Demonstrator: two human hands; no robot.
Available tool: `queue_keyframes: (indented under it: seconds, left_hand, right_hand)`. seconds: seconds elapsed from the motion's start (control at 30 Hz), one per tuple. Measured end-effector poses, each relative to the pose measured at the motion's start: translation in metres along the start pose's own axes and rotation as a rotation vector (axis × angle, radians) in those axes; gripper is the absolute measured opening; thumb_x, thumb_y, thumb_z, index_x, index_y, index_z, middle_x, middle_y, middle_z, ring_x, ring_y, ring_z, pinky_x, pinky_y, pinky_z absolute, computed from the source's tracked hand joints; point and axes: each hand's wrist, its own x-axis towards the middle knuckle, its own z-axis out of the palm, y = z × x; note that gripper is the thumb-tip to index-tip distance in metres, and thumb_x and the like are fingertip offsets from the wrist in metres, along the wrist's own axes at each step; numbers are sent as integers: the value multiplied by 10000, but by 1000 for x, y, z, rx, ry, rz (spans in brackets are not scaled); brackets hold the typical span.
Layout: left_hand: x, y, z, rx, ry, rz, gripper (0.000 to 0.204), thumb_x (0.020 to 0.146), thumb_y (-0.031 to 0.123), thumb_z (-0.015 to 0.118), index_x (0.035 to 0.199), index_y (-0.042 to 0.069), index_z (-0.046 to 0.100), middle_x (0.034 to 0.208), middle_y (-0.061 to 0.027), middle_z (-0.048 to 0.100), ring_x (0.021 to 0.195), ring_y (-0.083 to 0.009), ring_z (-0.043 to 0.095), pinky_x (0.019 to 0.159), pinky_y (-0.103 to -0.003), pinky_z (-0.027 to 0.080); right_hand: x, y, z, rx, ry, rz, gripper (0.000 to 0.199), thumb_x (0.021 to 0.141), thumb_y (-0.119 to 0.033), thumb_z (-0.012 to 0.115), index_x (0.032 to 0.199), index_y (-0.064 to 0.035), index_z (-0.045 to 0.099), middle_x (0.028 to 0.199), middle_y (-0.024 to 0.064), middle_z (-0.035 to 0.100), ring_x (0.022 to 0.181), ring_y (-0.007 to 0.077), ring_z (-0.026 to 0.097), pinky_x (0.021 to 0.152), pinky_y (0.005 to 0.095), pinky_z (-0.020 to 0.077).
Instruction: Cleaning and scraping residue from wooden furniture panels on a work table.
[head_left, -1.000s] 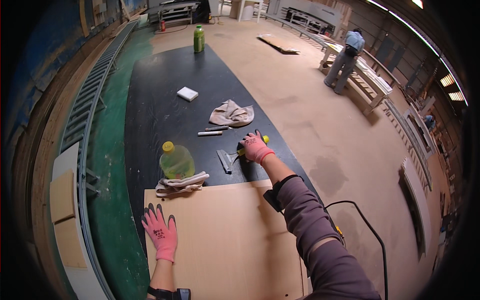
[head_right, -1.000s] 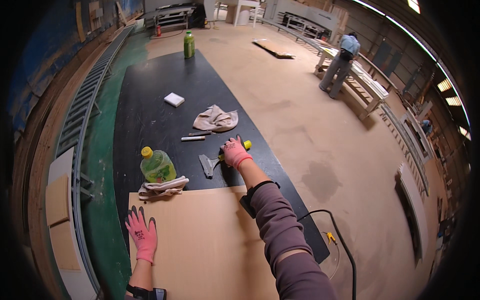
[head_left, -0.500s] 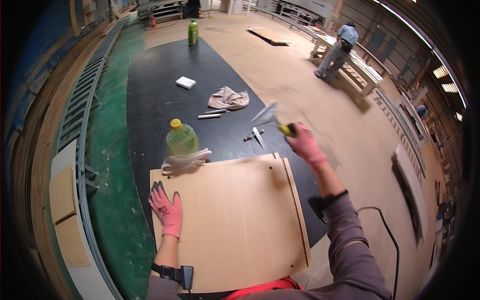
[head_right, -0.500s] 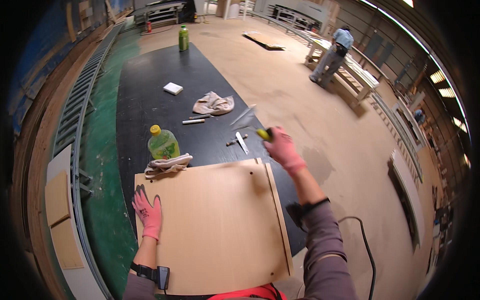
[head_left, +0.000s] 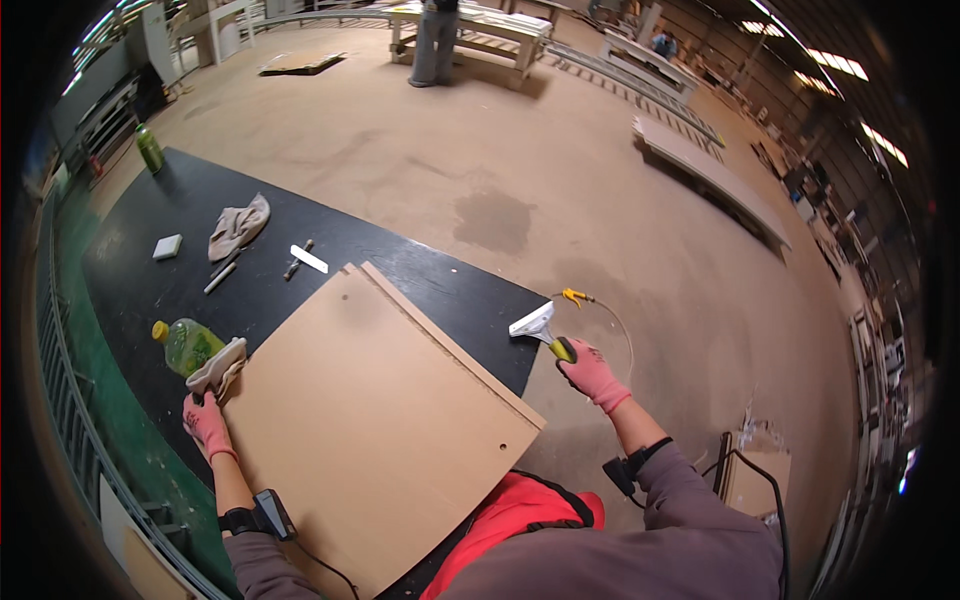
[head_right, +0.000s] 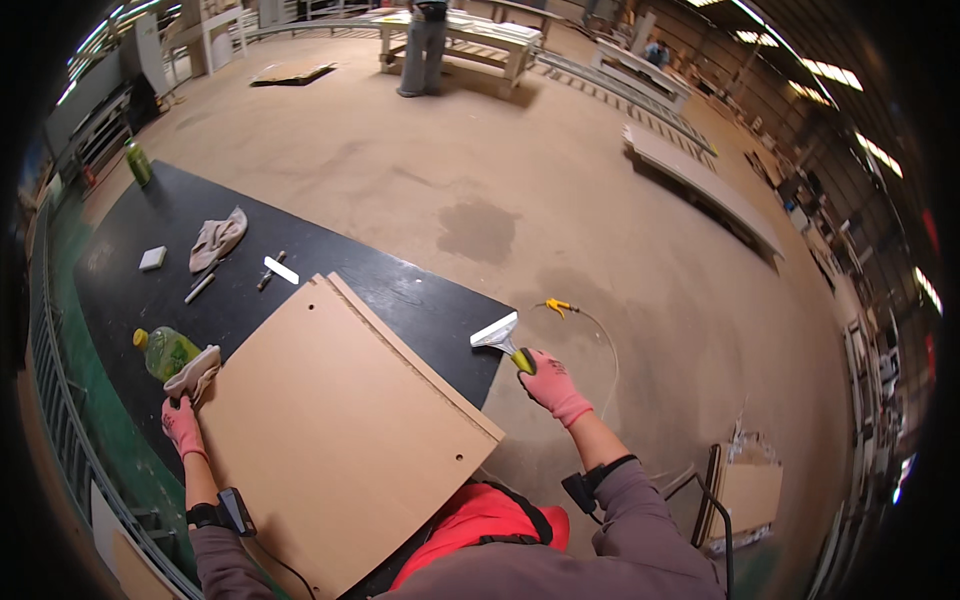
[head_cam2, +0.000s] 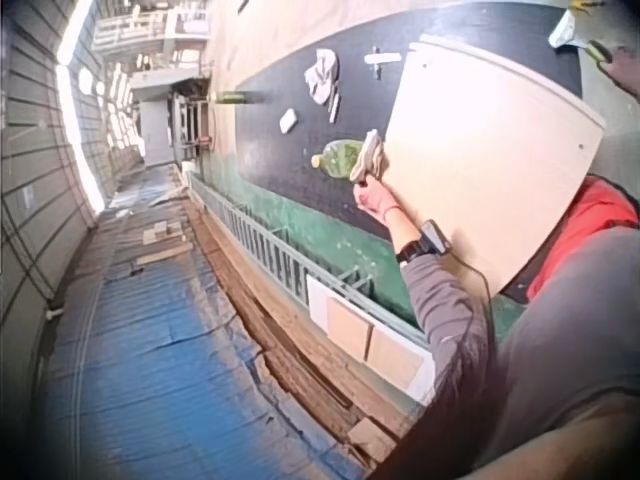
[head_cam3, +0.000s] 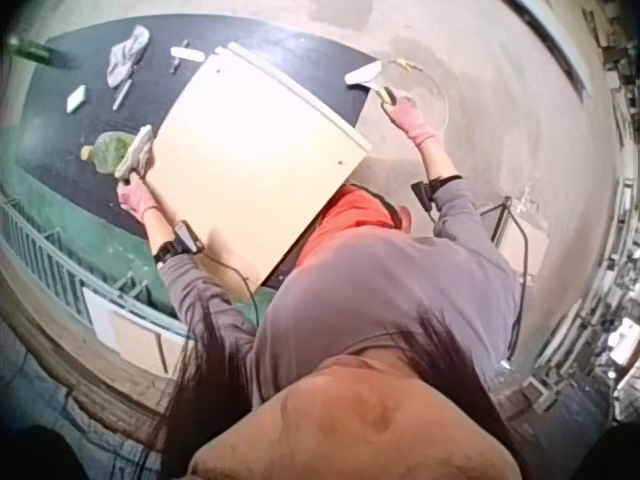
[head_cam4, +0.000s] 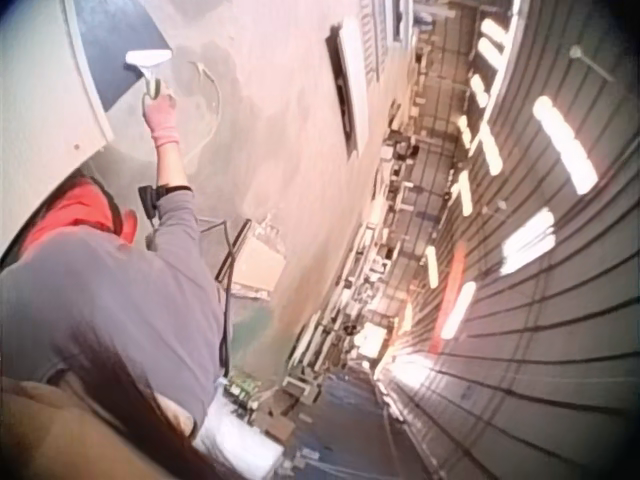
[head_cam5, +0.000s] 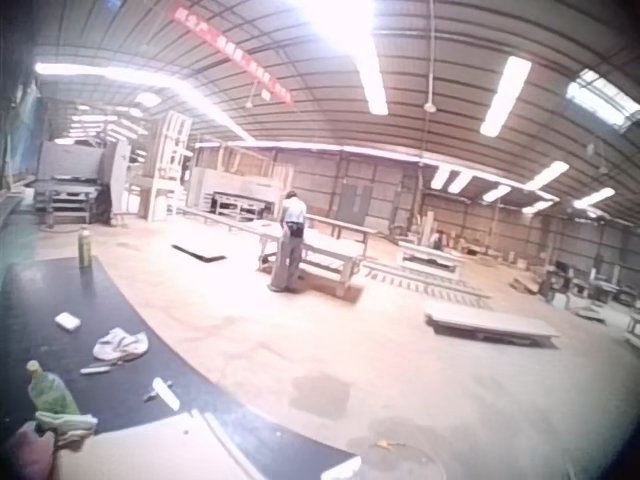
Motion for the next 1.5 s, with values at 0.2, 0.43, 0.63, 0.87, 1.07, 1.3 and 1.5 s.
queue_keyframes:
  seconds: [0.2,0.43,0.63,0.87,1.07,1.3,1.5]
  left_hand:
    - [-73,92,-47,-613,-95,31,313,759,115,608,1019,-39,523,1024,-209,563,965,-309,545,831,-332,408]
    - [-175,116,-116,-10,-689,831,510,582,159,681,1061,58,534,1281,-162,412,1215,-363,319,1048,-506,142]
    - [-188,127,-89,-172,-776,626,721,615,234,693,1249,34,412,1356,-217,288,1256,-382,248,1050,-493,132]
    - [-154,123,-5,229,-385,746,583,769,302,552,1261,25,408,1316,-242,341,1228,-399,290,1035,-500,161]
    - [-102,121,35,333,-251,539,495,841,358,490,1259,97,442,1312,-191,380,1213,-384,330,1006,-520,215]
    - [-86,119,43,330,-241,504,496,833,376,497,1256,120,452,1310,-163,389,1207,-356,346,994,-505,243]
    - [-82,117,40,336,-246,498,486,831,377,502,1252,138,460,1308,-162,392,1203,-349,352,991,-503,248]
  right_hand:
    - [-17,13,-7,148,-72,95,411,727,-179,518,1122,-67,509,967,209,578,893,357,553,791,384,442]
    - [-88,-20,-56,241,-103,71,466,731,-175,548,1180,-81,467,1059,169,541,957,346,529,810,385,440]
    - [-164,-50,-62,-154,-183,10,462,768,-211,563,1200,-91,446,1007,143,516,877,297,557,729,372,459]
    - [-179,-70,-53,-313,-317,-14,392,797,-194,526,1177,-109,476,910,108,507,789,241,574,648,345,471]
    - [-171,-78,-44,-349,-395,-4,377,807,-193,507,1170,-96,475,912,117,508,776,261,583,630,362,480]
    - [-164,-85,-43,-403,-454,-43,361,844,-208,458,1180,-78,469,884,138,512,742,260,594,614,358,487]
    - [-152,-84,-46,-380,-505,-79,392,813,-176,479,1192,-74,459,912,140,524,747,275,588,628,363,470]
